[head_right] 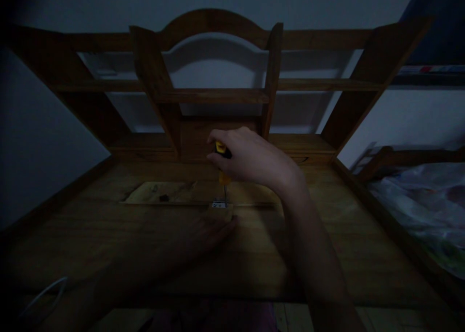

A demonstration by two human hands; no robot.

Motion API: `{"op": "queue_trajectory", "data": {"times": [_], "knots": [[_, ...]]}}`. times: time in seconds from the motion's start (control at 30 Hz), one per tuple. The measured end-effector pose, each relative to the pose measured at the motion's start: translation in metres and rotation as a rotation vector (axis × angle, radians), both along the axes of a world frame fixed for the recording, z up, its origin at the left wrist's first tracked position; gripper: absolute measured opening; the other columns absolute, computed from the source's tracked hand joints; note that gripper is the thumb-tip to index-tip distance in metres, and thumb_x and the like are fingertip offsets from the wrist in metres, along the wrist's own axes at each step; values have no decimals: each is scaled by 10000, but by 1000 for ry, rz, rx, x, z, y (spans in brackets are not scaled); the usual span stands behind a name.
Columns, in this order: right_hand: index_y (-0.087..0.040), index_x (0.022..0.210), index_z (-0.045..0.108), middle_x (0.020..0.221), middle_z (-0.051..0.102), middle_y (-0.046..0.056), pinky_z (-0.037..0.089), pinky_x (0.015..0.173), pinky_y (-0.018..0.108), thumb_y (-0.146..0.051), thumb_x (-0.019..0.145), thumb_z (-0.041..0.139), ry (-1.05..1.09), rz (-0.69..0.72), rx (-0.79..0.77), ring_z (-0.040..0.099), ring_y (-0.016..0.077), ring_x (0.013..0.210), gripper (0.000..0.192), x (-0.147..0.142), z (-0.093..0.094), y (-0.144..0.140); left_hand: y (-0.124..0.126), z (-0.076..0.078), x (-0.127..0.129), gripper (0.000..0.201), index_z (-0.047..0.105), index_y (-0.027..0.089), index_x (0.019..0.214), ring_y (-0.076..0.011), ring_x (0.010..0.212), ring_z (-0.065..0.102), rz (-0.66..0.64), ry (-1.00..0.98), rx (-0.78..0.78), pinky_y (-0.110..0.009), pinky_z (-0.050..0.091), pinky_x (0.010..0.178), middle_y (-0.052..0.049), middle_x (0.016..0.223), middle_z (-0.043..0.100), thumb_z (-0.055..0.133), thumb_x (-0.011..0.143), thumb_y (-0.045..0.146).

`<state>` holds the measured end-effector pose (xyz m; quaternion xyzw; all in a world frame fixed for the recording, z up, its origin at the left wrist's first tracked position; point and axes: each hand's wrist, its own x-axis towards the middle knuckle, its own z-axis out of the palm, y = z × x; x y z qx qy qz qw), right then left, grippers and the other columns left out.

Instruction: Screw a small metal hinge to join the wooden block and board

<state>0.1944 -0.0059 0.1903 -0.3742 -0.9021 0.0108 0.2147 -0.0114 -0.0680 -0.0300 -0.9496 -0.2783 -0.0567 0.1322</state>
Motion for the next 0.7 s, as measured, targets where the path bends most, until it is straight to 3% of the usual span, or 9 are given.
{"op": "queue_trajectory", "data": {"times": [0.17, 0.23, 0.33, 0.43, 0.53, 0.7], "knots": [[-194, 1055, 664, 886, 722, 81, 402, 711, 328, -550, 1028, 458, -19, -173, 72, 667, 238, 819, 412, -7, -3, 2, -1, -1, -3, 634, 260, 125, 1590, -230, 1120, 670, 3, -8, -28, -363, 500, 959, -119, 1316, 669, 446, 985, 84], [-210, 1112, 650, 957, 730, 76, 422, 760, 325, -530, 1050, 400, 11, -134, 15, 675, 235, 883, 410, -8, -4, 2, 0, -2, -2, 644, 250, 131, 1594, -226, 1079, 682, 15, 4, -27, -364, 501, 941, -128, 1327, 666, 447, 983, 83], [-231, 1218, 622, 1078, 729, 60, 436, 831, 322, -399, 1033, 467, 36, -54, -33, 664, 231, 993, 294, -7, -3, 2, 1, 1, 1, 637, 255, 110, 1588, -229, 997, 698, 22, 43, -33, -366, 508, 883, -152, 1288, 683, 442, 980, 85], [-230, 1213, 634, 1046, 731, 53, 435, 819, 316, -330, 1006, 526, 24, -30, -19, 661, 227, 978, 255, -6, -3, 0, 1, 6, 4, 601, 310, 79, 1557, -234, 904, 709, 24, 66, -26, -356, 521, 793, -148, 1165, 727, 455, 973, 90], [-224, 1116, 663, 937, 722, 46, 416, 732, 303, -408, 1033, 509, 11, -50, 1, 661, 209, 865, 254, -9, -2, -2, -1, 9, 4, 577, 350, 82, 1536, -231, 887, 715, 15, 50, -8, -351, 537, 785, -129, 1126, 737, 431, 965, 57], [-203, 1048, 638, 851, 696, 58, 395, 703, 316, -557, 1051, 389, 13, -134, 30, 645, 210, 782, 433, -11, -2, -1, -5, 10, 3, 570, 361, 129, 1538, -247, 998, 702, 51, 10, 21, -374, 541, 887, -111, 1208, 708, 379, 974, 43]]}}
